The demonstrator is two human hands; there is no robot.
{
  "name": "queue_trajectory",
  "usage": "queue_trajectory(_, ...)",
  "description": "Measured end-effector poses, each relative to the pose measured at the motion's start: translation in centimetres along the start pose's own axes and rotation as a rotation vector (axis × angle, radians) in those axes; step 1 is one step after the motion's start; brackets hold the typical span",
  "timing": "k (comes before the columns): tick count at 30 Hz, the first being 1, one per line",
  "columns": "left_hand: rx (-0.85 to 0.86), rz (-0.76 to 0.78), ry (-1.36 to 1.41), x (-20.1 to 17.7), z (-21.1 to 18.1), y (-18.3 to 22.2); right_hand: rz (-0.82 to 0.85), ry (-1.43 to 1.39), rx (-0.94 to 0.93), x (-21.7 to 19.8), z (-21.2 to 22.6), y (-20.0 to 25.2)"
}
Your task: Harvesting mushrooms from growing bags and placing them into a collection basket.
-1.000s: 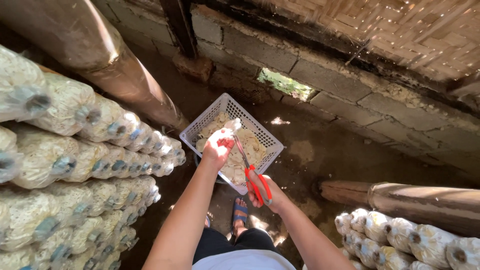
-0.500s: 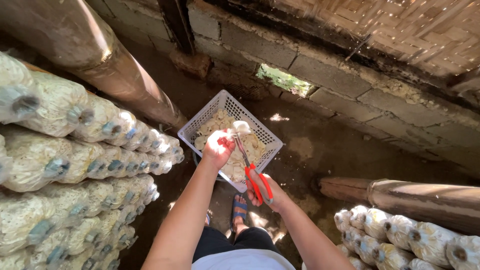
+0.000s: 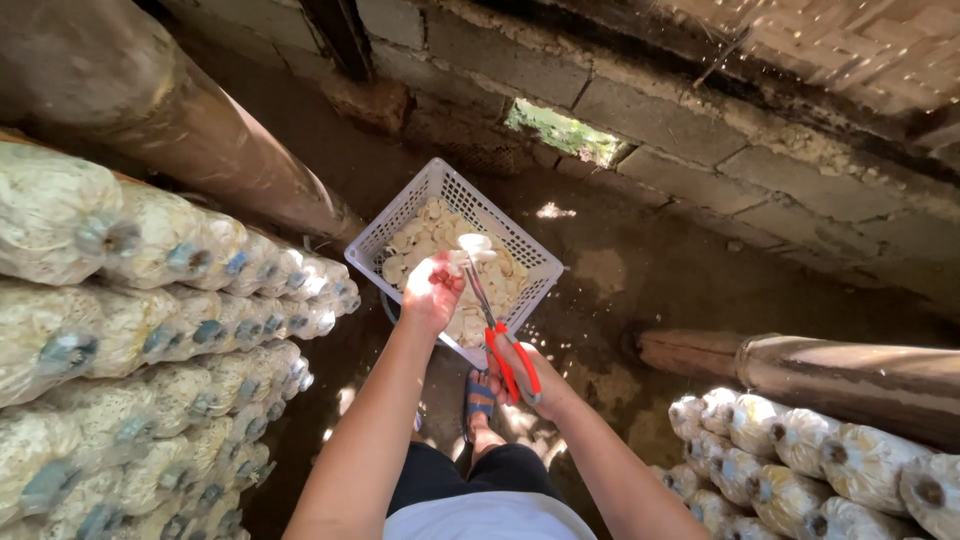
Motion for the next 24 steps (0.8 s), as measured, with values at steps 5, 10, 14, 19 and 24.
queue_trajectory(5,-0.058,0.009,-0.088,-1.3,2.4,-0.5,-0.033,-0.048,0.029,-0.3,-0.1,-1.5)
queue_trajectory(10,-0.098,-0.016,-0.159,-0.8,1.8,-0.4,-0.005,-0.038,-0.003,-1.8,-1.5,-4.7)
queue_trajectory(14,-0.094,-0.01,-0.229,-0.1,1.1,-0.8,0.098,0.019,-0.145,-1.4,2.1,-4.7)
queue_trajectory(19,-0.134,-0.028,-0.247,0.7,1.5,-1.4,0.149,-0.041,-0.171,-4.0,0.4,-7.6)
queue_trajectory(24,-0.204,0.011,-0.337,-1.6,3.9,-4.2,0.126,-0.14,-0.103,-3.1,1.3,-5.8)
Point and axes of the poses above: each hand's wrist, its own y-axis away from the middle knuckle, its own x-axis out of the palm, z = x × y, the point moved 10 cm from there along -y, towards the middle knuckle, and after that the axes turned 13 degrees about x, right-handed, at the moved point
